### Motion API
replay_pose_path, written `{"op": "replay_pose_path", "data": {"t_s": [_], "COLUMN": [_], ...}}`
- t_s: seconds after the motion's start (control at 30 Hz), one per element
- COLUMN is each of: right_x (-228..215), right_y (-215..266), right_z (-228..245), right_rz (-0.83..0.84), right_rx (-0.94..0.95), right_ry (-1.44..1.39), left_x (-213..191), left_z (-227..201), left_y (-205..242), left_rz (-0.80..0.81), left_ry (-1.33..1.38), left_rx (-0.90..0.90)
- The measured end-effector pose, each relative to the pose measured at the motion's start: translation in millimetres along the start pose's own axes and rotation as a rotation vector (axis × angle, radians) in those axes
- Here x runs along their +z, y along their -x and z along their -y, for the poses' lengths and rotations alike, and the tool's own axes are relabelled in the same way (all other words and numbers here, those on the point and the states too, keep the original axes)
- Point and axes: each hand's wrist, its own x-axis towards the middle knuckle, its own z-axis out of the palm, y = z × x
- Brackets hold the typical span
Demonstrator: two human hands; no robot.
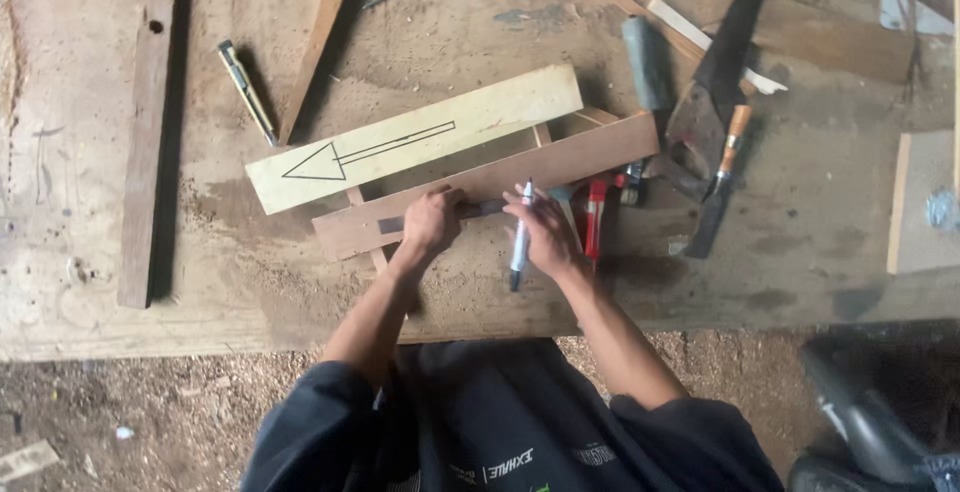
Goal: The person uses a metal ruler and a black marker to draw straight lines and an arrow shape on a light-colored wooden plank. They reposition the ruler multiple times to create parallel lines and a triangular arrowhead, then draw a second arrow on a darker plank below.
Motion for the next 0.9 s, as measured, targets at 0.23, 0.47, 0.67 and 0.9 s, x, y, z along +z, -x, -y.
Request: {"op": "replay_pose_path", "data": {"t_s": [0.23, 0.47, 0.67, 0.9], "right_x": [0, -5, -25, -42], "right_y": [0, 20, 37, 23], "right_z": [-2, -14, -20, -39], "right_rz": [-0.049, -0.122, -0.055, -0.023], "right_rx": [0.082, 0.108, 0.189, 0.039], "right_ry": [0.197, 0.141, 0.086, -0.063], "left_x": [10, -21, -17, -19], "left_z": [-28, -14, 17, 51], "left_y": [-2, 8, 14, 39], "left_rz": [-0.011, -0.058, -0.097, -0.083], "left_ry": [0.101, -0.437, -0.490, -0.518], "left_rx": [0.165, 0.392, 0.318, 0.166]}}
